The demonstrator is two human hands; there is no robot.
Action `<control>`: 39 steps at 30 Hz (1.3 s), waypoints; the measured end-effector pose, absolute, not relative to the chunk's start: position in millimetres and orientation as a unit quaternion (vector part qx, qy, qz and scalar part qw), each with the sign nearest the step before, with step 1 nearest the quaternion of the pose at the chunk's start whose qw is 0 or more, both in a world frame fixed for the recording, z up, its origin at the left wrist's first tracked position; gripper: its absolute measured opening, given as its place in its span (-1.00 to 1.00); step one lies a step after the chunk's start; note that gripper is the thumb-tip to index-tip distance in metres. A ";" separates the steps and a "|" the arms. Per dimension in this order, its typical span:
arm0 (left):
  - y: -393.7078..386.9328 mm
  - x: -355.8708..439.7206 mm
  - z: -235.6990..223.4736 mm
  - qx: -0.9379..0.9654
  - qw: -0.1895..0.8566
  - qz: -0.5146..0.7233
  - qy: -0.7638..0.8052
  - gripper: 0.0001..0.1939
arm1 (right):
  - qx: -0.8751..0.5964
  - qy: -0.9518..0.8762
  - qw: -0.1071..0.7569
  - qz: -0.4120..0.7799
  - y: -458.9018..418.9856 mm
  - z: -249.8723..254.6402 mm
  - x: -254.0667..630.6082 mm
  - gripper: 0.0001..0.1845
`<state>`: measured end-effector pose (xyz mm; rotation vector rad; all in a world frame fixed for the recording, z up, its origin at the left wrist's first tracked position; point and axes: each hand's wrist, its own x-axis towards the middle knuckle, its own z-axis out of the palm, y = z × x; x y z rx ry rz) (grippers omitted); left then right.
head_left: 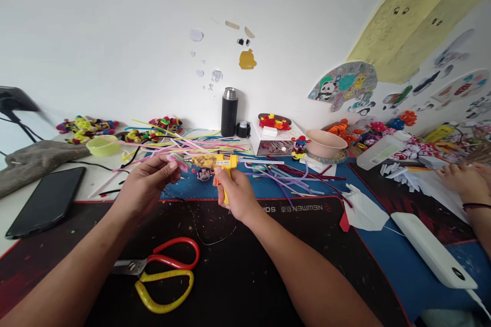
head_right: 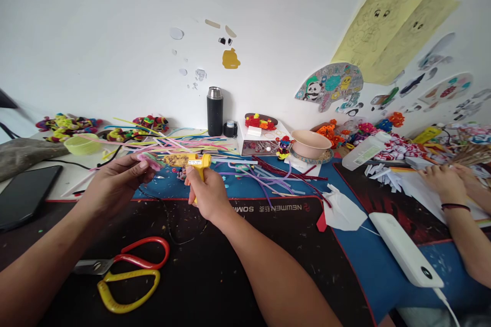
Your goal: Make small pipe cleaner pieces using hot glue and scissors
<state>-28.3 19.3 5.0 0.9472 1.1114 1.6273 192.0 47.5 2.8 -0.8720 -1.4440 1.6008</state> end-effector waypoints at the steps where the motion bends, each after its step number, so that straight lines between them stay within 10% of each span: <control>1: 19.6 -28.5 4.8 0.384 0.458 0.663 0.451 -0.60 | -0.345 -0.571 0.395 0.632 47.1 3.3 191.9 -0.44; 39: 18.1 -28.8 6.2 0.400 0.459 0.652 0.452 -0.66 | -0.364 -0.579 0.392 0.616 43.1 9.3 192.4 -0.46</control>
